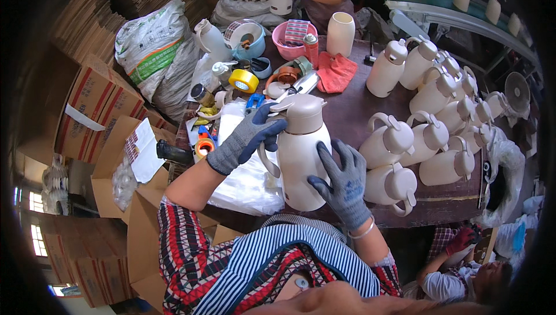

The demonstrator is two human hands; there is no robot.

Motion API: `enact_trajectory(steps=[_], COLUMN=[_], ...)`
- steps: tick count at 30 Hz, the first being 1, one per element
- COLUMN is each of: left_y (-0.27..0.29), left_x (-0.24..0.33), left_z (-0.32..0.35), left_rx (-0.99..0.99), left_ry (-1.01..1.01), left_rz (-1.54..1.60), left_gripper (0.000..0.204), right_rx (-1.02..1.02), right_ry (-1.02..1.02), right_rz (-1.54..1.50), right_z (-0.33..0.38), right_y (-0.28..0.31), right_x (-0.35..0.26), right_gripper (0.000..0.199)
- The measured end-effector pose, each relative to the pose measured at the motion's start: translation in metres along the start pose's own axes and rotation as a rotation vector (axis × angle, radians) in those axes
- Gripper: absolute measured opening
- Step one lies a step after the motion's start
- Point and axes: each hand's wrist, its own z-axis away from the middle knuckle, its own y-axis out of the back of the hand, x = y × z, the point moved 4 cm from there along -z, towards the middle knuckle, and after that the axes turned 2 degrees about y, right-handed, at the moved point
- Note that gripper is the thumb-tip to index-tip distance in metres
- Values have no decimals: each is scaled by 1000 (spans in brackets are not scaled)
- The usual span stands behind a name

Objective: The person assembles white thermos flasks at a workbench. They unwrap a flask, insert the inner metal liner, and screw on the lid. The person repeats this process for multiple flasks, placing the assembled units on the table.

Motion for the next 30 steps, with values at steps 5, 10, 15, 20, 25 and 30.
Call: enact_trajectory(steps=[5,10,15,20,25,30], left_y=[-19,-22,-11,13,11,-16], left_x=[-2,-12,-43,-68,-72,-57], left_z=[9,3,-7,-14,0,26], left_rx=[-78,-144,-206,-150,-59,-82], left_ry=[20,100,223,250,98,-39], left_rz=[130,241,553,862,906,683], left_gripper=[41,27,12,9,11,44], right_rx=[-21,-12,43,285,177,291], right_ry=[-21,-61,-201,-838,-1100,-1023], right_rz=[30,-14,-260,-682,-1971,-2031], right_z=[-11,1,11,109,167,132], right_y=[-14,-24,-29,-59,-90,-76], right_x=[-4,0,4,56,43,27], right_gripper=[71,68,54,43,58,61])
